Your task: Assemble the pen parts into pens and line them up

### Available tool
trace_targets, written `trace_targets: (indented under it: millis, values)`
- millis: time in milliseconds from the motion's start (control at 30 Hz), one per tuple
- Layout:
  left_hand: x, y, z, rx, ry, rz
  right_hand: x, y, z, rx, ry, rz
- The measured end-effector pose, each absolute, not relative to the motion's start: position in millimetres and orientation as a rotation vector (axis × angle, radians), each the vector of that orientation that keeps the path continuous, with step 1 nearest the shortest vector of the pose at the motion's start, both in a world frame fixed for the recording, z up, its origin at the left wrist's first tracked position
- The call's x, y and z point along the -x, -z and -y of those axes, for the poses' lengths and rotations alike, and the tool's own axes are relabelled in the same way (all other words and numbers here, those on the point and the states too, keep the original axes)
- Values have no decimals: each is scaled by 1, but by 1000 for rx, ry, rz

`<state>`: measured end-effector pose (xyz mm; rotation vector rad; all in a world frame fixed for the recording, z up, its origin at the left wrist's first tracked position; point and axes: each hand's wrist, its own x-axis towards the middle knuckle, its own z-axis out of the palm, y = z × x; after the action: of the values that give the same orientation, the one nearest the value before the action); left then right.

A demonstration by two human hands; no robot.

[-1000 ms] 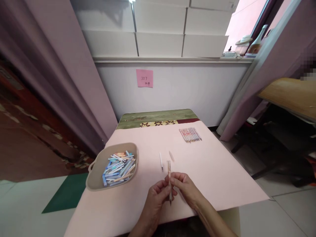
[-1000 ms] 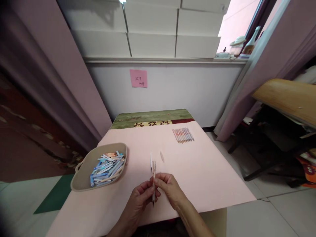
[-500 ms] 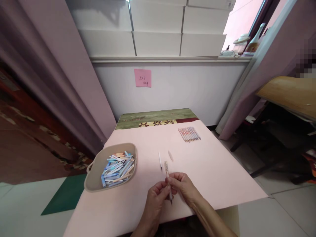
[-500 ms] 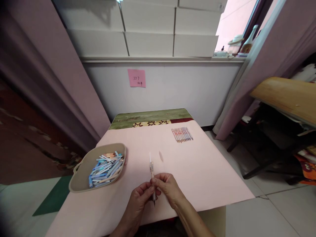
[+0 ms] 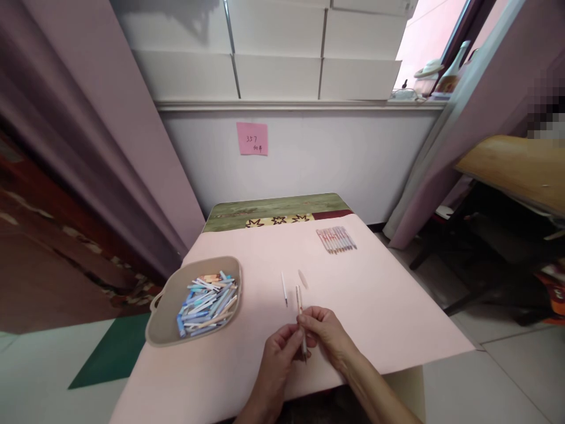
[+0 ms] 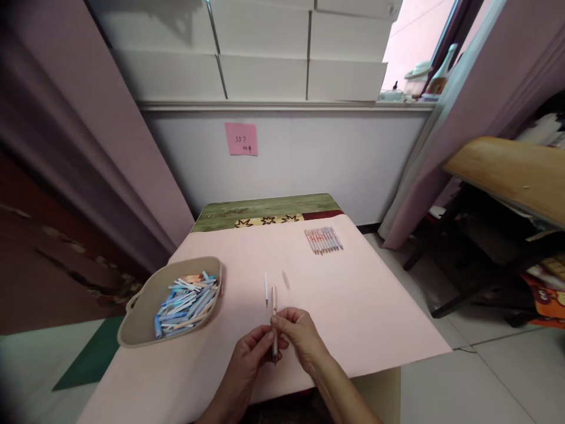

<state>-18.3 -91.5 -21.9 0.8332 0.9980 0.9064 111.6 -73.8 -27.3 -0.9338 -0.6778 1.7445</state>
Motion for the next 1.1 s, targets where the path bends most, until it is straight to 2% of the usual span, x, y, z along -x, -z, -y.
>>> trace_targets:
  millis: [833,967,1100]
  values:
    - [15,28,86,-954,-1021,-1155,-115,40,73,893,-1720,764]
    - [15,30,86,-1095,-1013,-1193,-118,41,69,922,-1665,753]
    - [35,32,75,-1382,-1027,-1436,-137,49,54,1064,-1530,728]
